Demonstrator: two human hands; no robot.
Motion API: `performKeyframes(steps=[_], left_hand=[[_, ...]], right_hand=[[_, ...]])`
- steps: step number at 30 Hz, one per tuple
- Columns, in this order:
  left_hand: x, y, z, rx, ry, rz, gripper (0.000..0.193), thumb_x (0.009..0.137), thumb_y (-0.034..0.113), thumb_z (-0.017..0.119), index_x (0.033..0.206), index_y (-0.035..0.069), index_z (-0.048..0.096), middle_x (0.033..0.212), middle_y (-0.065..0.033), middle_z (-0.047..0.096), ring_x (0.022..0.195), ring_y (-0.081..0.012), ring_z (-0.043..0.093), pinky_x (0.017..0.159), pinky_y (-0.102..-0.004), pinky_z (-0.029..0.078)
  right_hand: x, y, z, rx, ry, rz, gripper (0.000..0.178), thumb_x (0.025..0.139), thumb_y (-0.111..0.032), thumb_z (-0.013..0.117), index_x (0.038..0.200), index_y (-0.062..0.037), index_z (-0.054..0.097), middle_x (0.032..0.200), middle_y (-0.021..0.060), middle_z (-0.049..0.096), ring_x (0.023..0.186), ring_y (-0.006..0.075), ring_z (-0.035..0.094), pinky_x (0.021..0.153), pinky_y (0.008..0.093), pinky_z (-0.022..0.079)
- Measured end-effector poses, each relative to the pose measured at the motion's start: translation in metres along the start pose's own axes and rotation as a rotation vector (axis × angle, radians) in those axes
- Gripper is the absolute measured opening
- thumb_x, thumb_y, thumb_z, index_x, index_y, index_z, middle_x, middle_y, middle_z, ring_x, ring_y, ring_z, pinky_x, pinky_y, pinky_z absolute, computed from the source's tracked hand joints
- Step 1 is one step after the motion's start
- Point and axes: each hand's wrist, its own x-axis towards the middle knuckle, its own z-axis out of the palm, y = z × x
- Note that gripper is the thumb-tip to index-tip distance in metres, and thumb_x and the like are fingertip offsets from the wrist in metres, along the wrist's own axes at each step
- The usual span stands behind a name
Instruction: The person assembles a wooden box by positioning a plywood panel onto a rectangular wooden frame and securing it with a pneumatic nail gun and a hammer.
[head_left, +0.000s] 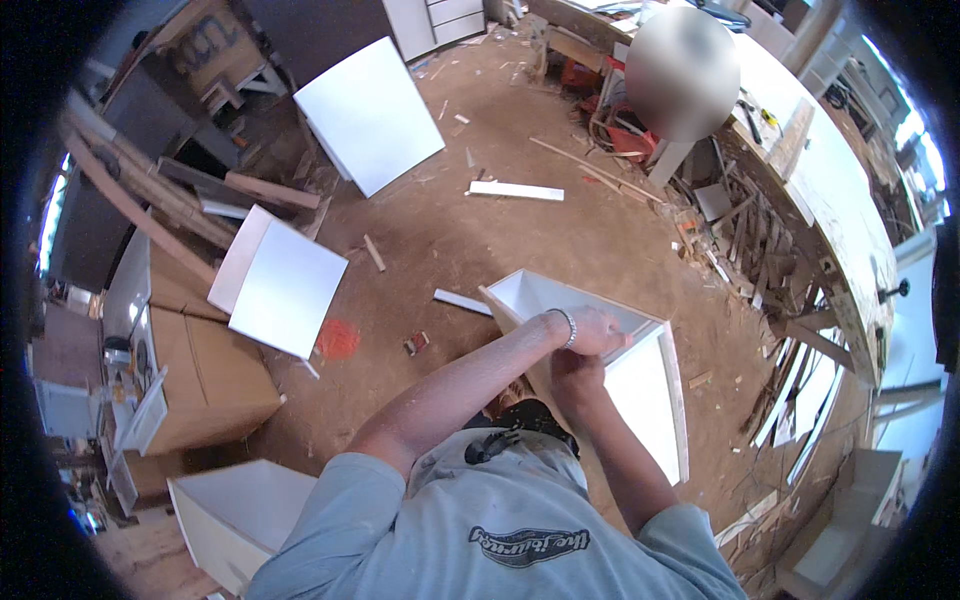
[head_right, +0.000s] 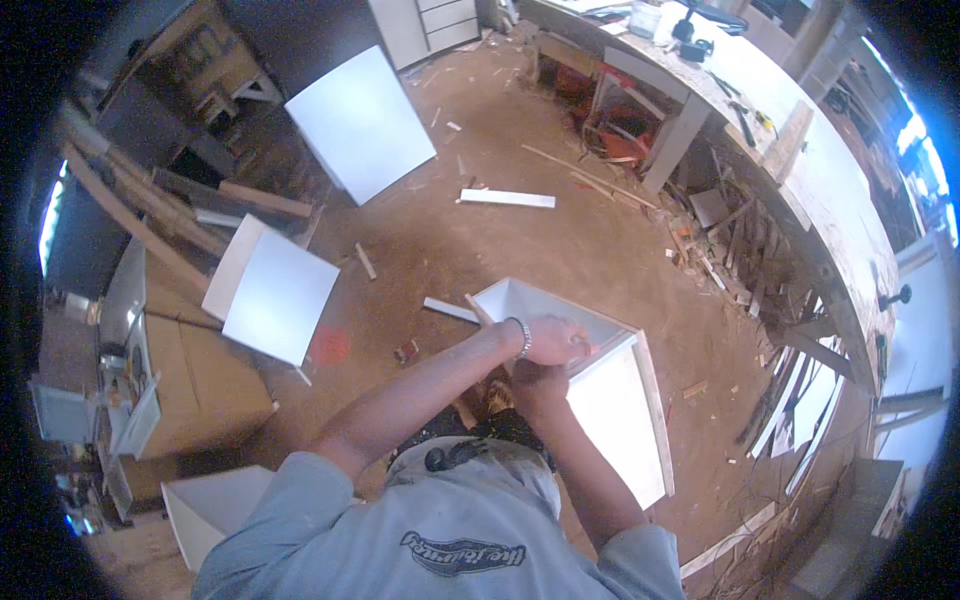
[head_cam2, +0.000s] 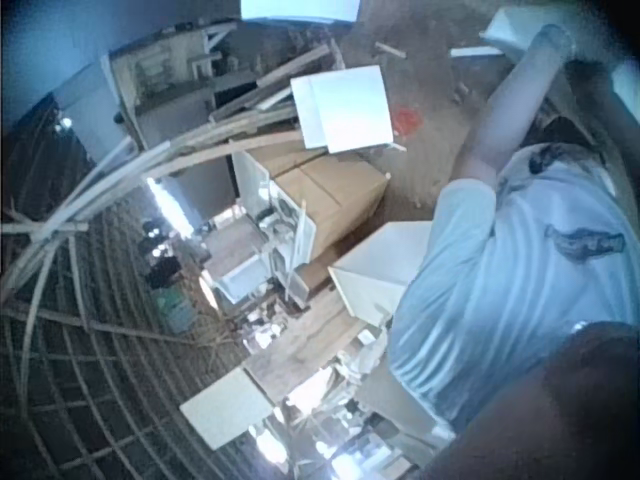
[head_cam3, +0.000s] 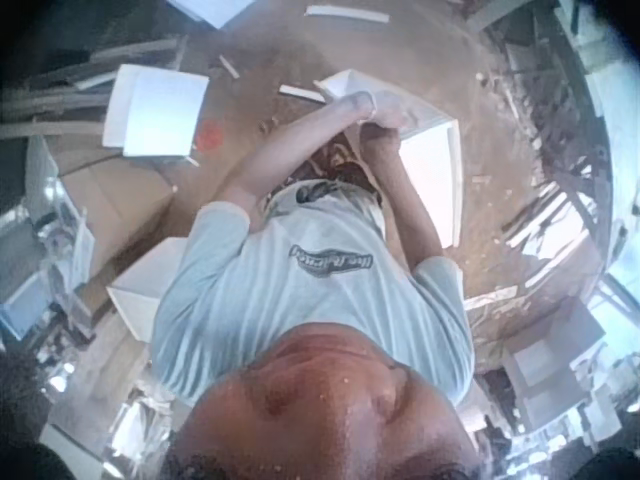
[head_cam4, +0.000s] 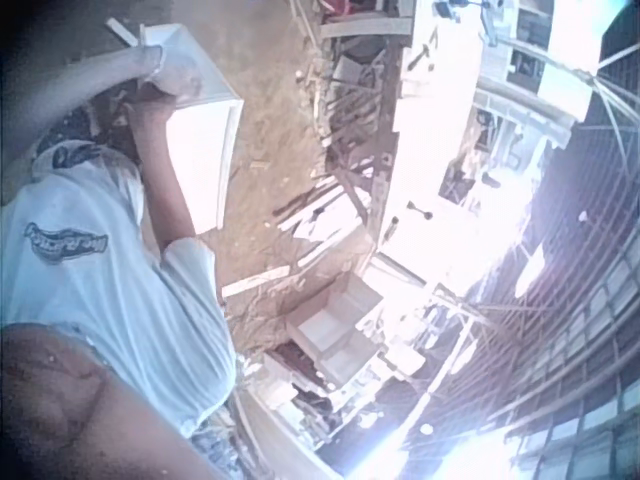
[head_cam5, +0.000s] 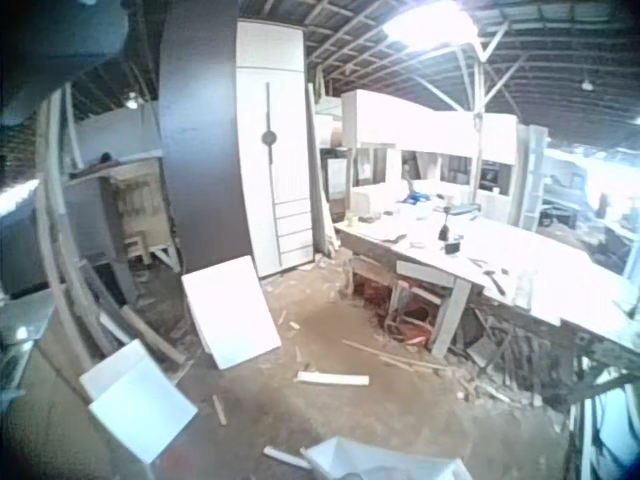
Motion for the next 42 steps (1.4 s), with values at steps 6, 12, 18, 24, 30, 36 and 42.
performKeyframes(steps=[6,12,18,24,30,36,42], left_hand=[[0.068,-0.028,-0.014,0.112,-0.17,0.076,0.068,0.092,0.05,0.056,0.123,-0.01,0.055,0.122,-0.0307,0.061,0.117,-0.041,0.058,0.102,-0.0443,0.043],[0.086,-0.11,-0.064,0.188,-0.156,-0.003,0.069,0.094,0.042,0.055,0.132,-0.014,0.046,0.126,-0.0312,0.059,0.12,-0.0412,0.057,0.104,-0.0442,0.044],[0.113,-0.221,-0.127,0.174,-0.104,-0.149,0.081,0.091,0.04,0.059,0.141,-0.016,0.029,0.132,-0.034,0.054,0.125,-0.0412,0.054,0.107,-0.0411,0.042],[0.115,-0.27,-0.161,0.097,-0.021,-0.205,0.071,0.094,0.041,0.055,0.136,-0.014,0.041,0.131,-0.0344,0.054,0.125,-0.0443,0.053,0.105,-0.043,0.042],[0.105,-0.317,-0.154,-0.021,0.157,-0.294,0.059,0.097,0.046,0.05,0.127,-0.004,0.052,0.114,-0.0358,0.062,0.112,-0.0488,0.058,0.095,-0.0522,0.046],[0.057,-0.305,-0.157,0.149,0.469,-0.308,0.061,0.098,0.054,0.045,0.111,-0.004,0.06,0.106,-0.032,0.065,0.102,-0.0495,0.062,0.086,-0.055,0.049],[0.103,-0.398,-0.231,0.305,0.44,-0.352,0.063,0.098,0.049,0.049,0.128,-0.006,0.05,0.112,-0.0356,0.062,0.108,-0.0499,0.06,0.093,-0.0537,0.048]], right_hand=[[0.081,0.005,0.05,0.234,0.451,-0.004,0.048,0.089,-0.023,0.054,0.133,-0.0025,0.055,0.138,0.0198,0.053,0.132,0.0339,0.047,0.112,0.0466,0.034],[0.088,-0.041,-0.032,0.21,0.445,-0.147,0.035,0.093,-0.021,0.057,0.123,-0.0024,0.059,0.133,0.023,0.055,0.129,0.0391,0.048,0.11,0.0457,0.038],[0.01,0.022,0.041,0.449,0.751,0.782,0.047,0.085,-0.003,0.064,0.131,-0.001,0.053,0.134,0.0211,0.055,0.126,0.0376,0.049,0.108,0.0431,0.04],[-0.053,0.052,0.167,0.47,0.479,1.673,0.08,0.087,-0.043,0.068,0.145,0.0013,0.036,0.137,0.0273,0.051,0.13,0.0396,0.048,0.108,0.0456,0.039],[-0.028,0.056,0.162,0.973,0.661,1.688,0.074,0.081,-0.038,0.074,0.137,0.0019,0.045,0.12,0.0236,0.064,0.113,0.0367,0.063,0.096,0.0421,0.05],[-0.054,0.038,0.15,1.316,0.473,1.498,0.05,0.085,-0.034,0.074,0.117,0.0035,0.064,0.108,0.0127,0.07,0.097,0.0179,0.065,0.085,0.0321,0.05],[0.014,0.013,0.073,1.393,0.589,1.24,0.052,0.086,-0.035,0.075,0.118,0.0047,0.063,0.106,0.0128,0.07,0.094,0.0171,0.066,0.083,0.0323,0.051]])
